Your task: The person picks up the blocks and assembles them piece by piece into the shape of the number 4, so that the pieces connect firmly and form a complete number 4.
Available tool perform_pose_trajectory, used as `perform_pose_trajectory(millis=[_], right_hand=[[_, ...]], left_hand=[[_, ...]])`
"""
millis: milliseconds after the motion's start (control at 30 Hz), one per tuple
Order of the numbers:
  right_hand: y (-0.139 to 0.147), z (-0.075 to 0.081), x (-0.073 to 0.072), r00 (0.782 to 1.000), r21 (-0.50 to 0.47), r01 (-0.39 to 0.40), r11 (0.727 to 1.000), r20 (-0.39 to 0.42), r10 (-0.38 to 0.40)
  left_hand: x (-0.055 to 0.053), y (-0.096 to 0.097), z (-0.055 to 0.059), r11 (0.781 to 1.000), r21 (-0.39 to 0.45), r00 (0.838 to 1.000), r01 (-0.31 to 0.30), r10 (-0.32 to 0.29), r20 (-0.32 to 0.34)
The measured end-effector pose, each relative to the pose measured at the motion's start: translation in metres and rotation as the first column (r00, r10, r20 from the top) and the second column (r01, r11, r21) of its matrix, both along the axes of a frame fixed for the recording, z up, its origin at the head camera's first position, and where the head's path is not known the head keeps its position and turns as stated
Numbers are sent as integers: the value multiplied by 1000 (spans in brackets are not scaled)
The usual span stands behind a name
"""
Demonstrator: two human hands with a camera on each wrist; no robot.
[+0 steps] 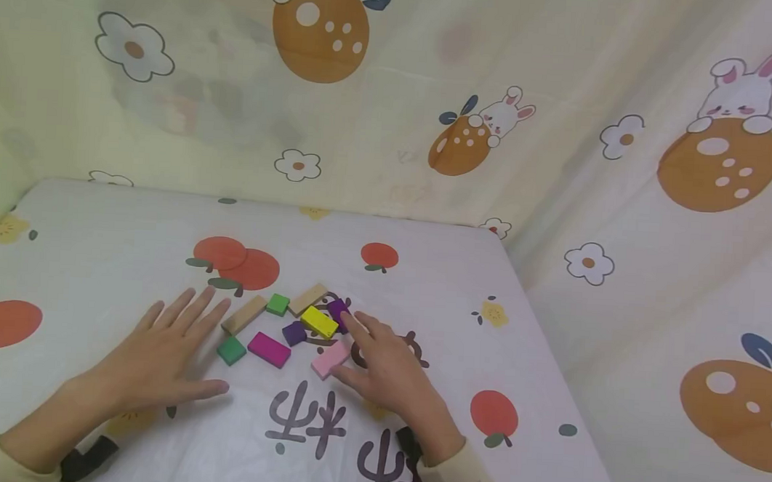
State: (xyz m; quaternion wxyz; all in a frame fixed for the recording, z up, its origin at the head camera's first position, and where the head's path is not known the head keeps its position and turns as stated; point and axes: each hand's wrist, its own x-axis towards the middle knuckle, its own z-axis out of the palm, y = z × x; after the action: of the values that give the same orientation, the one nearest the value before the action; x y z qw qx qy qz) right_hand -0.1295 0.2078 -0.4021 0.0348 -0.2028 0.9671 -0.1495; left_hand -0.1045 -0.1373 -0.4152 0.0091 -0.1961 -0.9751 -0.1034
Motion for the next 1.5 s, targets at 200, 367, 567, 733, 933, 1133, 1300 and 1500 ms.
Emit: perform_pose_trajectory(millis=[200,367,567,733,933,1133,1300,1500], right_hand=[[-5,-1,-1,1000,27,-22,999,23,21],[-11,-2,-3,997,41,-68,997,39,66],[-17,-4,-5,993,45,-105,993,53,103],[-21,-4,-5,992,56,-113,992,70,109],[-24,-4,-5,992,77,-115,990,69,110],[-28,-4,-5,990,112,-136,984,40,133],[-32,-5,-6,991,150,-135,979,27,132],[-35,-7,-7,991,180,-133,974,10,134]], left_hand=[[0,6,-1,1000,7,1000,2,-2,2],[0,14,1,999,30,1000,17,-16,-4],[1,24,0,999,31,999,32,-32,12],[2,30,-3,998,20,999,51,-51,11],[3,37,-6,996,26,996,83,-82,-17],[4,45,-6,995,22,996,94,-94,-1],[5,48,-6,994,26,994,108,-108,19],[6,50,-7,990,30,991,137,-137,-6]])
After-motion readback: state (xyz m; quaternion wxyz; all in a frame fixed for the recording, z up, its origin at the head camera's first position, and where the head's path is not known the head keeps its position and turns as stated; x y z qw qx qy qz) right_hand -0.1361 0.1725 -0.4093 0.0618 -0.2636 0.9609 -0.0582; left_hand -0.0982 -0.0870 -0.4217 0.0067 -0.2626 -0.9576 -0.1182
